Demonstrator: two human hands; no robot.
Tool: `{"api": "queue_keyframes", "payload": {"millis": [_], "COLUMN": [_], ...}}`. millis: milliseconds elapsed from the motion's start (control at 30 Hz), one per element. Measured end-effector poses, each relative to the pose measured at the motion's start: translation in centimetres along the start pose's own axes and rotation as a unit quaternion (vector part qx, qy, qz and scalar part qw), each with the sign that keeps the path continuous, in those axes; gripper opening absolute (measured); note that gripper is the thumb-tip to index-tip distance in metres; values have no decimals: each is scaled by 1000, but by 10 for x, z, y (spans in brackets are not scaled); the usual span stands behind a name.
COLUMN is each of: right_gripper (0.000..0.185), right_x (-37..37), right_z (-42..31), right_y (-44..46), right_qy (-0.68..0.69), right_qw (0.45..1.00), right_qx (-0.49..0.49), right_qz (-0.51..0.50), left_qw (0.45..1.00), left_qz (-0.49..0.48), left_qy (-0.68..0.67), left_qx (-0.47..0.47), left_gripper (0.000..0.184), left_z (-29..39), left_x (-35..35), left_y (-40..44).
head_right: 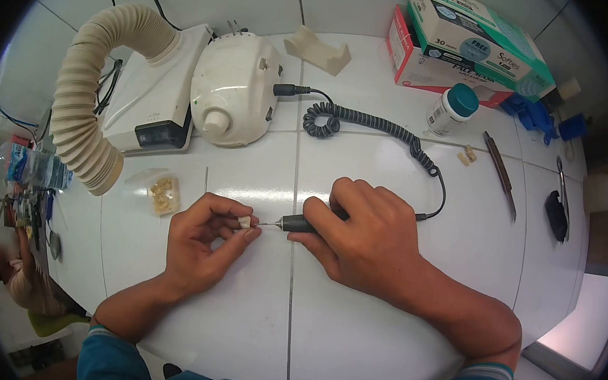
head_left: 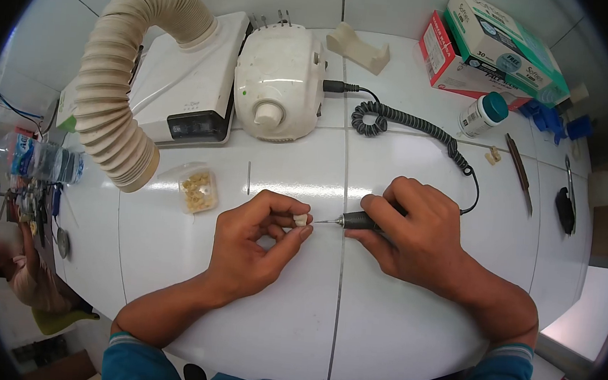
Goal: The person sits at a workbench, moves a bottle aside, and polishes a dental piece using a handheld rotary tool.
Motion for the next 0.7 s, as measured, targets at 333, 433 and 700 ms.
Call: {"api": "queue_keyframes", "payload": {"millis": [333, 433, 700], "right_gripper": [35, 36, 31], "right_x": [0, 0, -7], "right_z": [-1, 0, 9], "right_y": [2, 2, 2], "right_qy": [-8, -9, -38], "right_qw": [1000, 1000, 998], "right_qx": [1, 1, 27], "right_qz": [3, 6, 52], "left_qw": [1000, 1000, 984], "left_qz": [-4, -5, -22], "left_qy": [5, -2, -104], "left_qx": [2, -4, -142], "left_gripper": [28, 28, 26], "left_z": [1, 3, 9], "left_x": [-2, -2, 3], "left_y": [0, 1, 24]}}
Point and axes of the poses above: each hand's wrist, its own y-axis towards the middle knuckle, its own x-axis out of the palm, z = x × y, the point moved 7 cm from there along y, towards the middle knuckle, and after that the axes turned 10 degrees about y, right-handed, at the moved point
